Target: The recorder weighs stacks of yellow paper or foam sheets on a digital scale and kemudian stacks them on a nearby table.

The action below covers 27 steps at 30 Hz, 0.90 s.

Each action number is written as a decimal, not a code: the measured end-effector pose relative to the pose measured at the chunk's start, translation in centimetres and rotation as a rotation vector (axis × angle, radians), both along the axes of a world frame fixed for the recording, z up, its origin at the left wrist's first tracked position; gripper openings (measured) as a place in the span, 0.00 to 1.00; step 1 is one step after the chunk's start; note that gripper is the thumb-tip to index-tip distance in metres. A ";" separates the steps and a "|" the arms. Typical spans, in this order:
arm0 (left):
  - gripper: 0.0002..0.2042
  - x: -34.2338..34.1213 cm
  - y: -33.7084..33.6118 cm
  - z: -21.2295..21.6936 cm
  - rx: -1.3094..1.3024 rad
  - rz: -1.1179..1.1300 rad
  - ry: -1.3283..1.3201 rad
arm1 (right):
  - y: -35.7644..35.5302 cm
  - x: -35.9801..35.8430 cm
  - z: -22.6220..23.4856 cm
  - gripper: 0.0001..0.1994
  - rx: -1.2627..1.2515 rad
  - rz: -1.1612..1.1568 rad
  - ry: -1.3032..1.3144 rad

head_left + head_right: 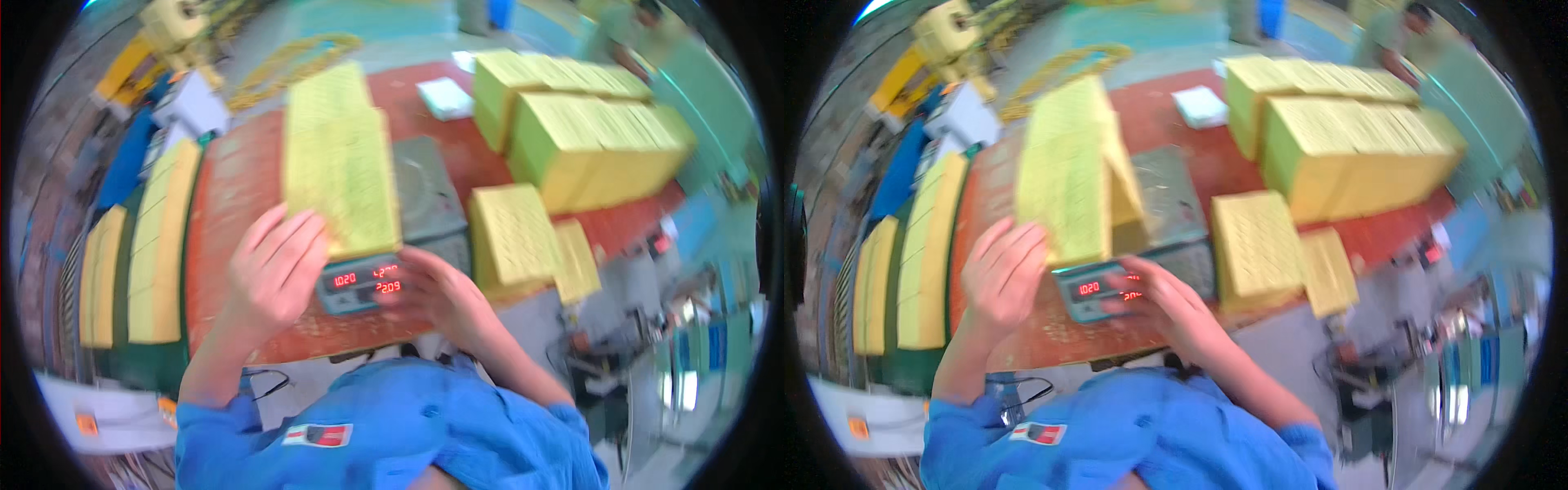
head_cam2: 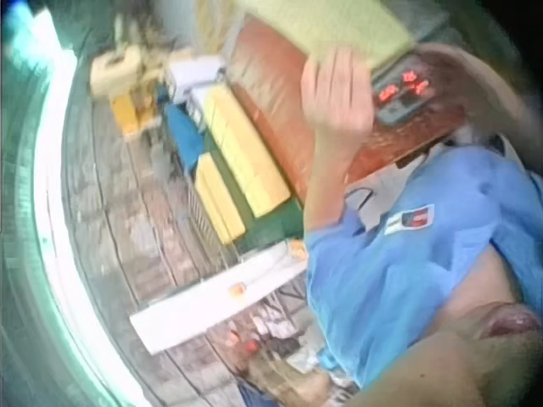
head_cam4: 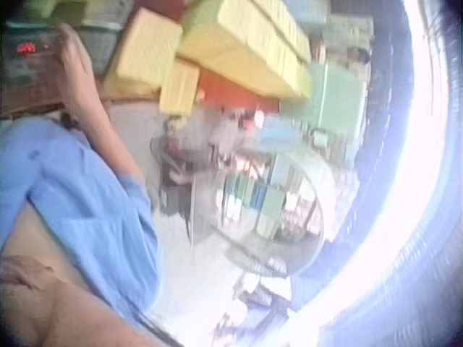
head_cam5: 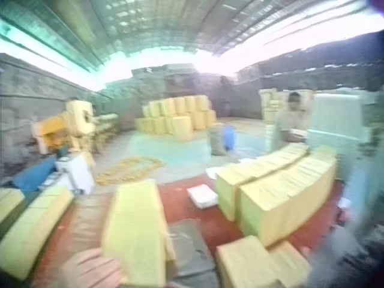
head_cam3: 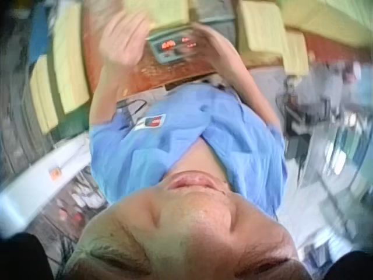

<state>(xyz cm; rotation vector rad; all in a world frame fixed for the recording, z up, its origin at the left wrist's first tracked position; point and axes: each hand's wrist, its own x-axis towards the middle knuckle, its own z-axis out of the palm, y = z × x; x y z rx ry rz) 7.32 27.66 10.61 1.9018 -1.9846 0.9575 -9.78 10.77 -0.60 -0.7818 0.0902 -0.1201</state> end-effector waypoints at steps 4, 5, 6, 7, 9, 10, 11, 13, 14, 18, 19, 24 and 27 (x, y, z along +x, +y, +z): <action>0.13 -3.3 2.8 -3.6 0.120 -0.010 -0.085 | 0.6 5.3 3.0 0.23 0.074 -0.042 0.011; 0.13 -3.8 2.7 -4.3 0.115 -0.062 -0.065 | 0.7 5.4 2.4 0.22 -0.052 -0.075 -0.061; 0.18 -3.9 3.0 -4.7 0.099 -0.015 0.000 | 0.7 5.0 2.0 0.22 -0.171 -0.128 -0.062; 0.22 -4.1 2.8 -4.9 0.085 0.033 0.063 | 0.6 4.4 1.5 0.22 -0.290 -0.180 -0.062; 0.26 -6.5 1.2 -6.5 -0.162 0.033 0.525 | 0.1 2.1 0.6 0.22 -0.366 -0.213 -0.062; 0.29 -7.4 0.6 -7.6 -0.406 0.043 0.976 | -0.2 0.6 0.4 0.22 -0.400 -0.251 -0.063; 0.29 -7.5 0.8 -8.6 -0.396 0.039 0.984 | -0.5 -1.4 0.5 0.22 -0.430 -0.293 -0.061; 0.30 -7.9 0.8 -10.9 -0.255 -0.123 1.945 | -2.1 -5.5 0.2 0.23 -0.461 -0.292 -0.023; 0.22 -8.8 -0.4 -10.5 -0.173 0.080 2.112 | -2.3 -7.2 0.2 0.23 -0.493 -0.278 0.007; 0.15 -12.6 -6.0 -9.9 0.200 0.126 2.097 | -5.6 -13.1 -0.2 0.22 -0.690 -0.387 0.110; 0.13 -13.5 -7.8 -9.6 0.275 0.078 1.997 | -6.4 -14.6 -0.5 0.22 -0.679 -0.376 0.109; 0.12 -19.6 -16.6 -12.0 0.402 -0.053 1.776 | -12.6 -22.0 -3.9 0.14 -0.428 -0.639 0.370; 0.12 -23.5 -21.5 -14.4 0.478 -0.031 1.894 | -16.5 -25.3 -7.1 0.13 -0.340 -0.692 0.468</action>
